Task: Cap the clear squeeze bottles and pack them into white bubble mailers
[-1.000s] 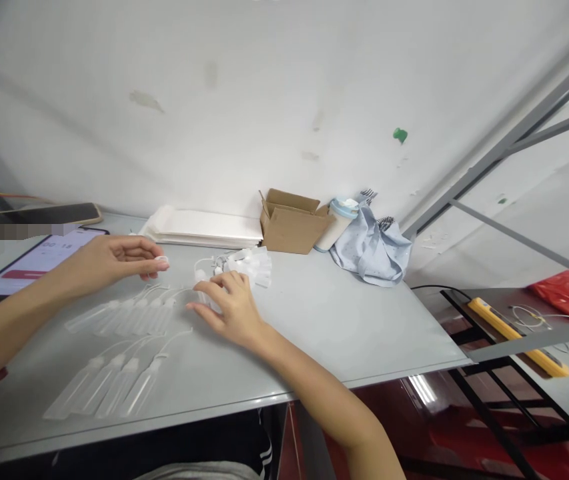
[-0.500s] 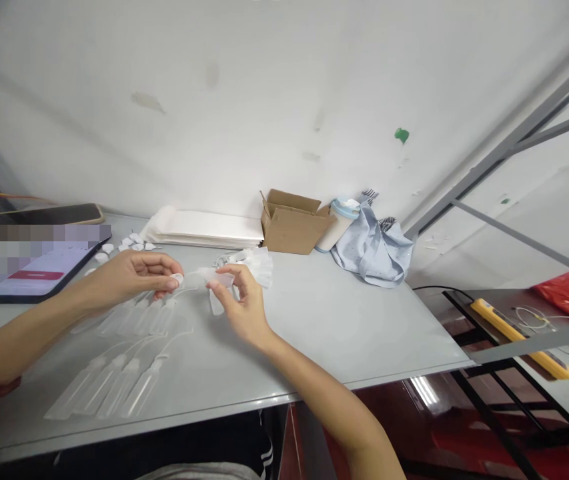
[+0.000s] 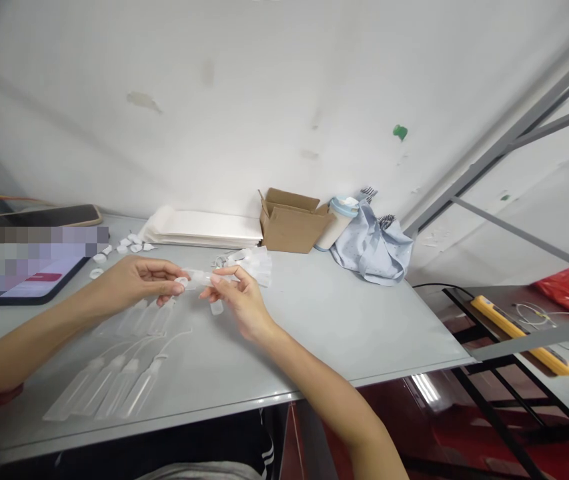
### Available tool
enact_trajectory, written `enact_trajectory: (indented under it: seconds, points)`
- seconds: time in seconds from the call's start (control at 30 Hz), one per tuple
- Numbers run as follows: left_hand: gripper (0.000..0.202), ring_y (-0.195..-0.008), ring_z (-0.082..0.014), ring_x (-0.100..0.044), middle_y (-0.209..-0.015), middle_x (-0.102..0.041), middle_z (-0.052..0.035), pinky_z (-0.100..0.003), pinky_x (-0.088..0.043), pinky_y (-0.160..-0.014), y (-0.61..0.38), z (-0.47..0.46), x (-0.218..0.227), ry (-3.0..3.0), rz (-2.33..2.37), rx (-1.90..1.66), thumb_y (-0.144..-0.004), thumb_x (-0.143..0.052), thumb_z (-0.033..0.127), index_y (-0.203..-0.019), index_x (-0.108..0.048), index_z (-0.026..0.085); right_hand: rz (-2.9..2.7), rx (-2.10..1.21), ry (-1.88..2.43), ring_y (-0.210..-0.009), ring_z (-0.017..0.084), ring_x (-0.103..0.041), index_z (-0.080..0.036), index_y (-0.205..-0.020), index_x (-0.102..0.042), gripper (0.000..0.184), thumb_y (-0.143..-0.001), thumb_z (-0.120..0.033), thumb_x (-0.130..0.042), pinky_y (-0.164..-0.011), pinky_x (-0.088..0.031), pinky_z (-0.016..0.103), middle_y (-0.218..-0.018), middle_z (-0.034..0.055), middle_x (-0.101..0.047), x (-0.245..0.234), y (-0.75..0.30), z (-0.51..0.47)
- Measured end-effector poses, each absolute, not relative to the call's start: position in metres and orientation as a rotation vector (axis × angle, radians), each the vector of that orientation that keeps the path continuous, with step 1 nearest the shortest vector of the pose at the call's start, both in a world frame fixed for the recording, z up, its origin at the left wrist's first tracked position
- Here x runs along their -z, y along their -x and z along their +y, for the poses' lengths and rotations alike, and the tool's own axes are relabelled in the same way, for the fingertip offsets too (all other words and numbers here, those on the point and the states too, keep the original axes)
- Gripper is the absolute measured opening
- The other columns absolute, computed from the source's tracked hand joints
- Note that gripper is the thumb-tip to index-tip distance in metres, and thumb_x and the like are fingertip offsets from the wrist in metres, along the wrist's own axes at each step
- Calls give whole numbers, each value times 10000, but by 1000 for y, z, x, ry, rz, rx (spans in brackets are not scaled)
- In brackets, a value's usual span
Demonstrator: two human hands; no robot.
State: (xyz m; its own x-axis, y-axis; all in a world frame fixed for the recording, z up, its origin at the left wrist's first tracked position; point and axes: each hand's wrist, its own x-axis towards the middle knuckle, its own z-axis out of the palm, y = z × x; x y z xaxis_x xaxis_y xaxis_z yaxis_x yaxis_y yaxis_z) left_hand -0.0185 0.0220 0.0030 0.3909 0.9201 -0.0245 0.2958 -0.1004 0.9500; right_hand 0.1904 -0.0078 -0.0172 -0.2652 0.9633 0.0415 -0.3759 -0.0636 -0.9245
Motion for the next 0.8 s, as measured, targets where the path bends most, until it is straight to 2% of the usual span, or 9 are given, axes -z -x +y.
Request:
enact_trajectory:
  seconds: [0.1,0.23,0.5,0.67,0.8]
  points:
    - [267,-525,-108,-554,-550,-615,30,-208,-465,-508,17,22,-1,-1673,1107,-809,-686,-772,438,-826,-759,210,-1134,-1557,794,-649,136,-622,-214,-871,-602,315,-738,-434,-783,-653,-418,274,-651,-15,-690,19,-189,-9]
    - [238,-475,-84,-508,-527,-587,43,-191,-442,-473,14,19,-2,-1702,1104,-840,-662,-789,420,-759,-754,206,-1215,-1498,825,-606,128,-604,-213,-863,-599,289,-760,-429,-763,-652,-428,280,-649,-14,-698,21,-189,-8]
    - [249,-437,-92,-496,-466,-563,45,-195,-433,-447,7,12,-8,-1759,1084,-701,-681,-755,442,-668,-730,195,-1384,-1463,895,-544,110,-554,-204,-887,-614,305,-773,-454,-745,-631,-408,277,-590,-36,-659,25,-192,-7]
    - [253,-503,-117,-564,-572,-644,22,-213,-470,-497,5,10,-1,-1795,1067,-833,-685,-755,438,-699,-705,190,-1278,-1572,862,-555,112,-543,-197,-824,-613,343,-759,-504,-749,-625,-391,276,-588,-27,-640,25,-192,-6]
    - [216,-630,-142,-625,-720,-714,-9,-230,-506,-602,1,7,7,-1988,1042,-1077,-731,-725,411,-729,-716,196,-1199,-1670,824,-553,111,-550,-193,-784,-604,367,-754,-530,-747,-617,-389,271,-592,-10,-650,24,-192,-5]
